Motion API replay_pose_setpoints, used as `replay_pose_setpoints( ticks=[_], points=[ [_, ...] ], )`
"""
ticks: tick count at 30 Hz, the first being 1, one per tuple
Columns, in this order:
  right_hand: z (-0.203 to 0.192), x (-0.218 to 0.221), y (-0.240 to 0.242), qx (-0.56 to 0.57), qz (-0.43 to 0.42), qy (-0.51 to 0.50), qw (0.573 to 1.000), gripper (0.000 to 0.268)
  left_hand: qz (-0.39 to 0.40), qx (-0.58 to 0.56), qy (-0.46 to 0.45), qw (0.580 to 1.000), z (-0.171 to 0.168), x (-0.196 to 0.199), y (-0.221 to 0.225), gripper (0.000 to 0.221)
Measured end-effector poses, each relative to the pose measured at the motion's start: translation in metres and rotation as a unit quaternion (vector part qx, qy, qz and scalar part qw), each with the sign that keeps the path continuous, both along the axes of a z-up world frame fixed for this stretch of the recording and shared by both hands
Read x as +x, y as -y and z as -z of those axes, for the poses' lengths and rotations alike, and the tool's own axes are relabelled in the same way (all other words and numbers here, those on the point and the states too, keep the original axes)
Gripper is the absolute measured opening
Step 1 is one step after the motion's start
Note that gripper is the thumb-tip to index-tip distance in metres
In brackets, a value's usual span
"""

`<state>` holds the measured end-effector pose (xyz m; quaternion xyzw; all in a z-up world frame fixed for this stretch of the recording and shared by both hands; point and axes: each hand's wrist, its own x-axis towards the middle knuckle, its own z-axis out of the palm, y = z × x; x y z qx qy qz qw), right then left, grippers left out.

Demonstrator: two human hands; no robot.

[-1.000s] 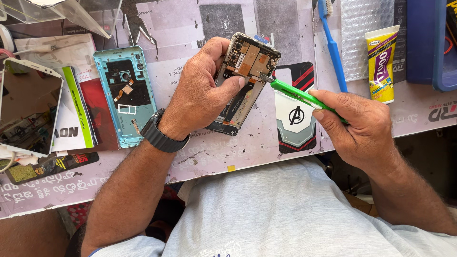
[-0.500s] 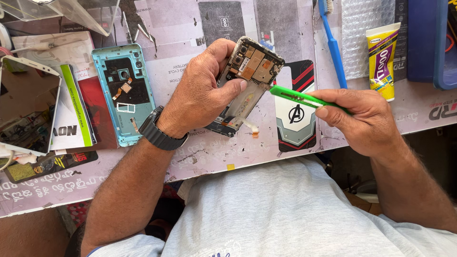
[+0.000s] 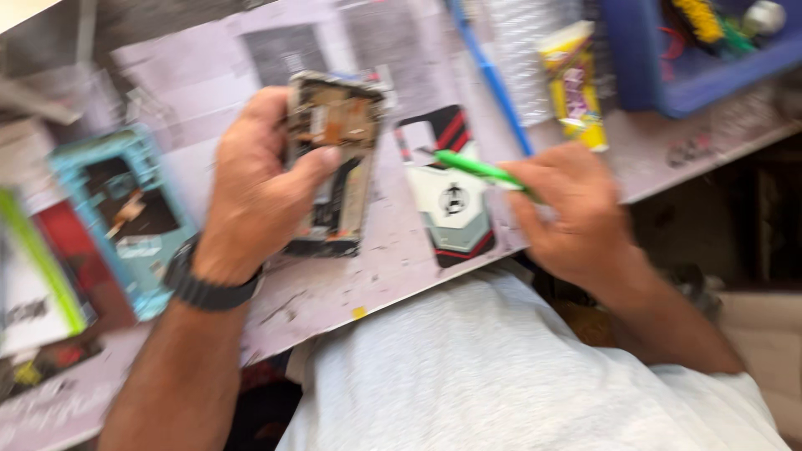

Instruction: The person applies adhesive to a small internal component and places it inside a disassembled smartphone chassis. They then apply adhesive to a new battery and insert it into the phone, pressing it into place.

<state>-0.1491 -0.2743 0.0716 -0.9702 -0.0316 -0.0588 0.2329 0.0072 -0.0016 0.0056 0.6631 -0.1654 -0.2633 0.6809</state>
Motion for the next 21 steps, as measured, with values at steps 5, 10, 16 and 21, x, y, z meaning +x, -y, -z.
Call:
replay_pose_setpoints(
  ticks=[5,10,16,21],
  points=[
    [0.005,0.003,0.023,-0.069,0.002,0.078,0.995,0.032,-0.022,0.030,-0.088,0.995,-0.004,-0.002,0.004,0.035],
    [0.011,0.001,0.053,-0.203,0.122,-0.005,0.972,0.036,0.001,0.054,0.004,0.999,-0.004,-0.001,0.000,0.035],
    [0.020,0.002,0.056,-0.219,0.106,-0.007,0.970,0.046,0.048,0.015,0.054,0.997,0.010,-0.002,-0.003,0.038],
    [0.034,-0.015,0.082,0.078,0.154,-0.008,0.985,0.037,0.023,0.127,0.183,0.975,0.006,-0.003,0.001,0.045]
  ],
)
